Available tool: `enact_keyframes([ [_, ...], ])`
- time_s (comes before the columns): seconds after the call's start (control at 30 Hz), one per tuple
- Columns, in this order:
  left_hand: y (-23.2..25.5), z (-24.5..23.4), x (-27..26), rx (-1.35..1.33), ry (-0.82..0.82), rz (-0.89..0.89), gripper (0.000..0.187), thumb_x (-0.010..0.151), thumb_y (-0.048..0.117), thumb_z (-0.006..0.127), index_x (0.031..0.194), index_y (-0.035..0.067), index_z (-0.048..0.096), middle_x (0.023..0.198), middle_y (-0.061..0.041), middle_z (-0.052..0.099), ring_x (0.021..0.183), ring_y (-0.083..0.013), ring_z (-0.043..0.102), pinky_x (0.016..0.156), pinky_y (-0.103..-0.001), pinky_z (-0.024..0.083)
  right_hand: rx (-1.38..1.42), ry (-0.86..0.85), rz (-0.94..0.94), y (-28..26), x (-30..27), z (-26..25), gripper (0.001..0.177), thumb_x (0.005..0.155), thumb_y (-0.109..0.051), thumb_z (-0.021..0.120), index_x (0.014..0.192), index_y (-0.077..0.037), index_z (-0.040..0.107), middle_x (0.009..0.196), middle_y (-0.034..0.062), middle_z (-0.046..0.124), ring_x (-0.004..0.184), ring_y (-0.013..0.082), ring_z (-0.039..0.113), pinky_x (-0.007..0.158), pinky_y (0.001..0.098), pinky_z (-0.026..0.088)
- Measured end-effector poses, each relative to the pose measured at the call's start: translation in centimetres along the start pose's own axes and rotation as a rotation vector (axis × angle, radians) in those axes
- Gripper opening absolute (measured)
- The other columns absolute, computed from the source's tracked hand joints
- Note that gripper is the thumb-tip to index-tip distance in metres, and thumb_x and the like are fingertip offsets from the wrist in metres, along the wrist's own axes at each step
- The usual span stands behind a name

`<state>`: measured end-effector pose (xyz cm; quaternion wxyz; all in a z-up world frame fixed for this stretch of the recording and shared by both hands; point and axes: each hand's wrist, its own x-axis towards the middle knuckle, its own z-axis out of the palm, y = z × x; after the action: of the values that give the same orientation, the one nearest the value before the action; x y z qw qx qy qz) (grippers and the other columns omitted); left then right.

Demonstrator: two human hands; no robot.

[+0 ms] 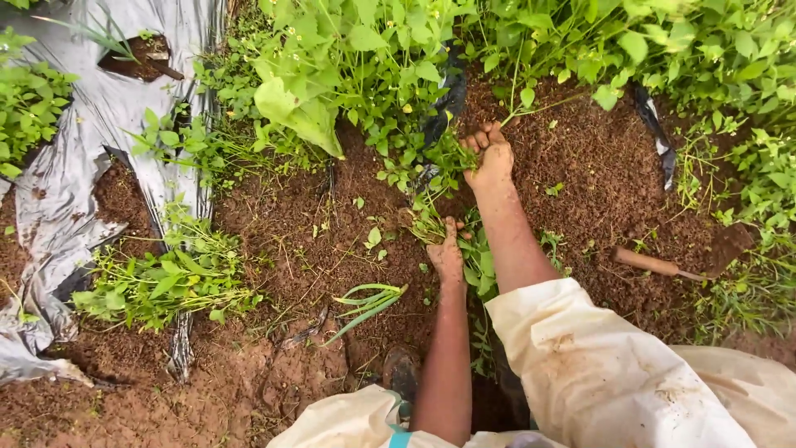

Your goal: The person uses a small hand hoe to loosen the soil around a patch of green leafy plants and then pulls out the weeds by hand. The removed weeds are gathered and tossed aside.

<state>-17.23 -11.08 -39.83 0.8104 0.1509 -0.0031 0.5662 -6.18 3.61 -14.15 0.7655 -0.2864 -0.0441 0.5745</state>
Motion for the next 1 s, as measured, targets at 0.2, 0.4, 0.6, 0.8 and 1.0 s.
enact_keyframes([
  [0.2,3.6,7.8,-1.5,-0.165,-0.130,-0.113,0.073,0.096,0.015,0.062,0.154,-0.012,0.028,0.133,-0.029,0.057,0.107,-0.0222,0.063,0.085,-0.022,0.049,-0.033,0.202,-0.120,1.0,-1.6,-1.2,0.037,0.110,-0.039,0.031,0.080,-0.021,0.045,0.056,-0.0110,0.025,0.042,0.0118,0.026,0.042,0.0288,0.031],
  [0.4,0.7,10.6,2.7,0.631,0.760,0.077,0.045,0.094,0.040,0.073,0.090,-0.004,0.074,0.067,-0.023,0.070,0.039,-0.0215,0.062,0.034,-0.027,0.045,-0.322,0.315,-0.364,-2.5,-11.8,0.1,0.040,0.107,-0.049,0.047,0.078,-0.023,0.047,0.054,-0.0089,0.028,0.041,0.0097,0.028,0.040,0.0249,0.030],
  [0.6,1.4,12.4,4.8,0.476,1.018,0.080,0.050,0.089,0.046,0.081,0.070,0.001,0.069,0.051,-0.017,0.061,0.034,-0.0275,0.058,0.028,-0.037,0.042,-1.030,-0.035,-0.668,-5.1,-12.6,-0.7,0.018,0.105,-0.012,0.051,0.100,-0.019,0.067,0.090,-0.0026,0.052,0.089,0.0124,0.048,0.084,0.0301,0.036],
  [0.8,6.3,15.4,2.9,-0.300,0.203,-0.221,0.066,0.108,0.057,0.042,0.119,-0.005,0.063,0.090,-0.012,0.063,0.075,-0.0261,0.067,0.077,-0.036,0.055,-1.546,-0.318,-0.720,-6.1,-12.0,-5.3,0.031,0.089,-0.003,0.075,0.105,-0.029,0.073,0.098,-0.0075,0.053,0.113,0.0228,0.033,0.107,0.0442,0.020],
  [1.0,7.8,24.0,2.1,-1.415,0.578,-0.299,0.055,0.106,0.044,0.046,0.136,0.000,0.061,0.114,-0.014,0.070,0.093,-0.0338,0.069,0.106,-0.052,0.049,-1.613,-0.108,-0.239,-6.1,-11.9,-4.1,0.065,0.064,-0.011,0.093,0.123,-0.028,0.072,0.116,0.0099,0.041,0.130,0.0404,0.025,0.118,0.0555,0.007],
])
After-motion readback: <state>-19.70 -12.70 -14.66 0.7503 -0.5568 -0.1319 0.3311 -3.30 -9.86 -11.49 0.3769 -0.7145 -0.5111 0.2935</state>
